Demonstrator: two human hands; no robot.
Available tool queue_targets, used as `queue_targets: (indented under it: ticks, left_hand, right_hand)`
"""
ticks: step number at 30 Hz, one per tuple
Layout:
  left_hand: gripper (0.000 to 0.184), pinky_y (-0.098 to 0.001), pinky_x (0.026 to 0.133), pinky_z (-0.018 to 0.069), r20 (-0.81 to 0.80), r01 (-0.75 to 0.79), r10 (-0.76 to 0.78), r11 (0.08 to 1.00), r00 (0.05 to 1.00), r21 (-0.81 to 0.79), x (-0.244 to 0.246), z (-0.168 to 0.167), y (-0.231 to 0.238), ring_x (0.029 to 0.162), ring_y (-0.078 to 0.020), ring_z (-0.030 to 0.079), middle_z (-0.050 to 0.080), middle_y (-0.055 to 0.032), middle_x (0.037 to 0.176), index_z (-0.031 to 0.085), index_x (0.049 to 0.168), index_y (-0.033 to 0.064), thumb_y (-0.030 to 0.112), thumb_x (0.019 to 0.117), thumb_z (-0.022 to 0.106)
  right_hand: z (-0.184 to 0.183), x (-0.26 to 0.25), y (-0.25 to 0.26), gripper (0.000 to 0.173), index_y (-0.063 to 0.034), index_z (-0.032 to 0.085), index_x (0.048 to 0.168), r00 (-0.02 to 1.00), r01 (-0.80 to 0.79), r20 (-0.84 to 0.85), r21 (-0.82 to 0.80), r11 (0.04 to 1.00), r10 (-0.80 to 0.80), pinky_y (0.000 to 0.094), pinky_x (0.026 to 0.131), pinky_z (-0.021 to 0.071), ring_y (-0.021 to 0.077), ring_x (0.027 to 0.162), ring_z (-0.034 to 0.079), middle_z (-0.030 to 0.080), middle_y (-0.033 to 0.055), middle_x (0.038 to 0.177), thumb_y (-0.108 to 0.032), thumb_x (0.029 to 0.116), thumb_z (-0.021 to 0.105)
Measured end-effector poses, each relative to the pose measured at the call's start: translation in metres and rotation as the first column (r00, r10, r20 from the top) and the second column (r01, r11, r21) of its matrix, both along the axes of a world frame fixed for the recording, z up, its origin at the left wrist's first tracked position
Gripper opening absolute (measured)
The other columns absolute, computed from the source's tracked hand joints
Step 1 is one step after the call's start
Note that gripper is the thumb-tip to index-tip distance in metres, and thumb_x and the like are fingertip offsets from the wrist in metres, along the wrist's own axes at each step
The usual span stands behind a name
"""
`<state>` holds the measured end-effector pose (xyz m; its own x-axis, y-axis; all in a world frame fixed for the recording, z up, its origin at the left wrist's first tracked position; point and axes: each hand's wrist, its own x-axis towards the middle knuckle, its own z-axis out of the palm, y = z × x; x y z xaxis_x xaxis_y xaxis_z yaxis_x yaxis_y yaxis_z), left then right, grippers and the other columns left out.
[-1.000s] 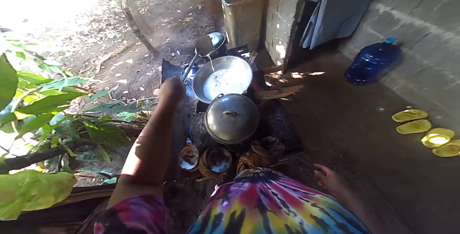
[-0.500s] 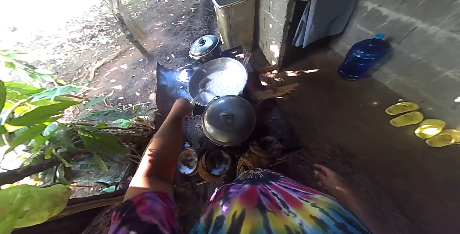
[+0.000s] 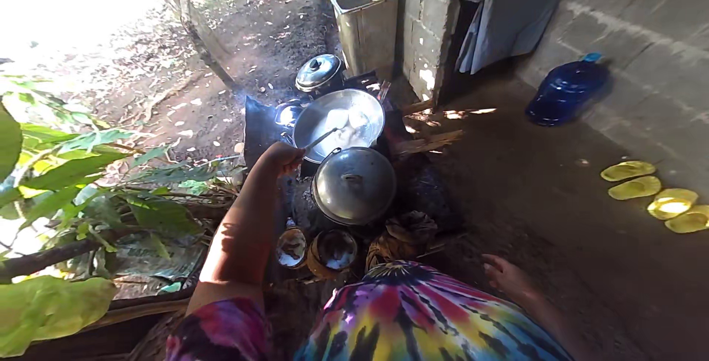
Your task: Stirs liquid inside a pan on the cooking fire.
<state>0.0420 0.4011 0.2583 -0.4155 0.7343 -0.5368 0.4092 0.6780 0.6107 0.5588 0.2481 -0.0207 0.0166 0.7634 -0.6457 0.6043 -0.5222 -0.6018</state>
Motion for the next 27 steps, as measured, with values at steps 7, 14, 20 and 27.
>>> queue_targets:
  ticks: [7, 14, 20, 27]
  left_hand:
    - [0.030, -0.0188, 0.047, 0.0397, -0.208, 0.109, -0.090, 0.991, 0.974, 0.083, 0.003, 0.044, -0.008, 0.051, -0.0043, 0.047, 0.058, -0.0012, 0.074, 0.066, 0.116, 0.0043, 0.031, 0.1066, 0.056]
    - [0.035, -0.0363, 0.075, 0.0553, -0.359, 0.156, -0.071, 0.964, 0.931, 0.216, 0.000, 0.076, -0.018, 0.076, -0.0157, 0.062, 0.066, -0.0131, 0.098, 0.063, 0.127, 0.0026, 0.031, 0.1079, 0.054]
    - [0.033, -0.0496, 0.080, 0.0601, -0.473, 0.170, -0.015, 0.943, 0.881, 0.286, -0.008, 0.067, -0.016, 0.080, -0.0265, 0.071, 0.069, -0.0194, 0.103, 0.063, 0.126, 0.0020, 0.027, 0.1064, 0.054]
    - [0.034, -0.0668, 0.088, 0.0519, -0.644, 0.212, -0.160, 0.977, 0.749, 0.005, -0.009, 0.015, -0.010, 0.099, -0.0452, 0.069, 0.068, -0.0281, 0.107, 0.065, 0.115, -0.0032, 0.027, 0.1054, 0.054]
  right_hand:
    - [0.010, -0.002, 0.003, 0.042, -0.0067, 0.050, 0.150, 1.000, -0.022, -0.014, 0.004, 1.000, 0.022, 0.0567, 0.090, 0.0550, 0.0392, 0.099, 0.070, 0.067, 0.0264, 0.123, -0.021, 0.1105, 0.050]
    - [0.008, 0.000, 0.007, 0.042, -0.0068, 0.050, 0.150, 1.000, -0.026, -0.009, 0.024, 0.999, 0.026, 0.0553, 0.087, 0.0553, 0.0378, 0.096, 0.070, 0.068, 0.0262, 0.120, -0.020, 0.1103, 0.050]
    - [0.008, -0.002, 0.009, 0.042, -0.0080, 0.050, 0.151, 1.000, -0.026, -0.008, 0.010, 1.000, 0.026, 0.0541, 0.087, 0.0554, 0.0360, 0.095, 0.070, 0.068, 0.0247, 0.120, -0.021, 0.1106, 0.050]
    - [0.013, -0.004, 0.005, 0.042, -0.0081, 0.051, 0.150, 0.999, -0.034, -0.004, 0.015, 0.999, 0.035, 0.0565, 0.090, 0.0548, 0.0387, 0.099, 0.070, 0.067, 0.0259, 0.122, -0.022, 0.1104, 0.050]
